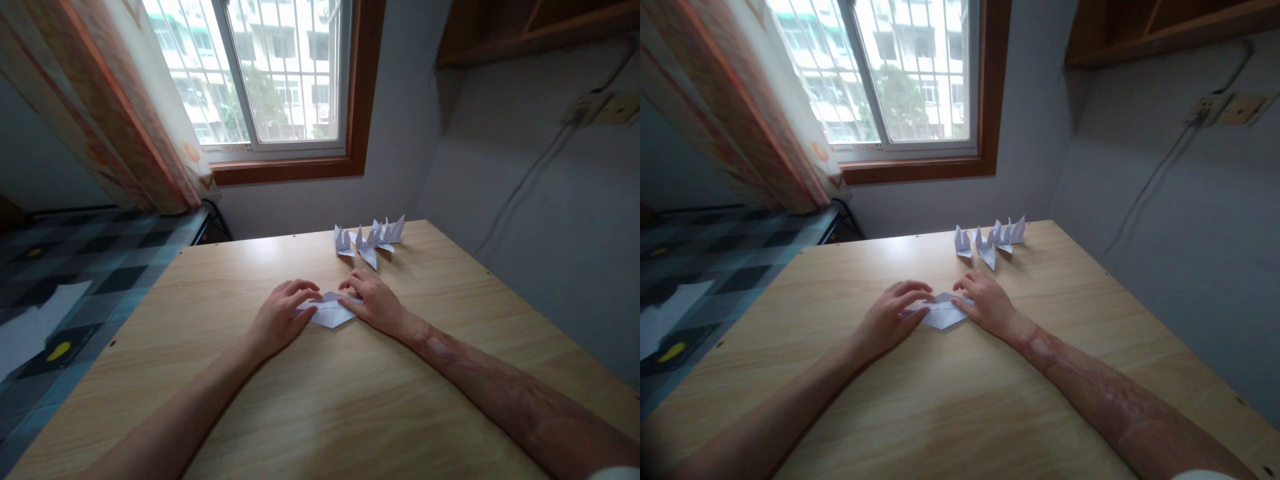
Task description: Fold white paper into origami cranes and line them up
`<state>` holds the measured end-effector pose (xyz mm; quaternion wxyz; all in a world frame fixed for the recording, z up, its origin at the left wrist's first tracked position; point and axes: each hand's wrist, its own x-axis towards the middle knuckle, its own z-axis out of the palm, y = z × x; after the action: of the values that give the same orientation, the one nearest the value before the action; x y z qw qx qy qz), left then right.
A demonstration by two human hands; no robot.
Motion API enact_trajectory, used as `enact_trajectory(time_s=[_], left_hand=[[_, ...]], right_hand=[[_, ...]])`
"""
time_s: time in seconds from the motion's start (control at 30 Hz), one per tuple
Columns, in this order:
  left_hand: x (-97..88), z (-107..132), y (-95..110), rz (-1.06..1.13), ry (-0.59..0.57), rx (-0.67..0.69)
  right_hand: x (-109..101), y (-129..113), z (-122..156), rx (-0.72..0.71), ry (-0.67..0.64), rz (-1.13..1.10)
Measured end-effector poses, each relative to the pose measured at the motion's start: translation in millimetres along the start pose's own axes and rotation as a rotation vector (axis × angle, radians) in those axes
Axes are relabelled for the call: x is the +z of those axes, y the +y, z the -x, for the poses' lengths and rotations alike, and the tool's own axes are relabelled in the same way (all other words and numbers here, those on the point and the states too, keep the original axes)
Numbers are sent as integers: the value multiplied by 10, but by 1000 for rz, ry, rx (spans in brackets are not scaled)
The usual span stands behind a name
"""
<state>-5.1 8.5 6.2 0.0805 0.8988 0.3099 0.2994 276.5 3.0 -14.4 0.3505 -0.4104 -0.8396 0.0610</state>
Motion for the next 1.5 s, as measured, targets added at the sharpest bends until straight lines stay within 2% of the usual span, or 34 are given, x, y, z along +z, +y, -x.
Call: enact_trajectory(time_s=[0.1,0.17,0.43,0.63,0.73,0.97,1.33,1.5], left_hand=[[-12,-8,64,28,-128,96],[-12,-10,103,32,-160,102],[-16,-3,189,-43,-152,80],[-14,1,163,-65,-137,89],[-9,-8,167,-60,-117,88],[33,4,97,-18,-99,52],[-1,17,152,-13,-117,104],[5,17,154,-13,-112,111]], right_hand=[[21,4,11,-85,20,47],[24,2,17,-151,-8,52],[-118,-137,17,-314,-159,-15],[-89,-123,25,-355,-143,-5],[-57,-107,17,-332,-107,-56],[-38,-70,-6,-152,-116,-260],[-45,-72,1,-107,-83,-227],[-37,-76,-2,-92,-127,-238]])
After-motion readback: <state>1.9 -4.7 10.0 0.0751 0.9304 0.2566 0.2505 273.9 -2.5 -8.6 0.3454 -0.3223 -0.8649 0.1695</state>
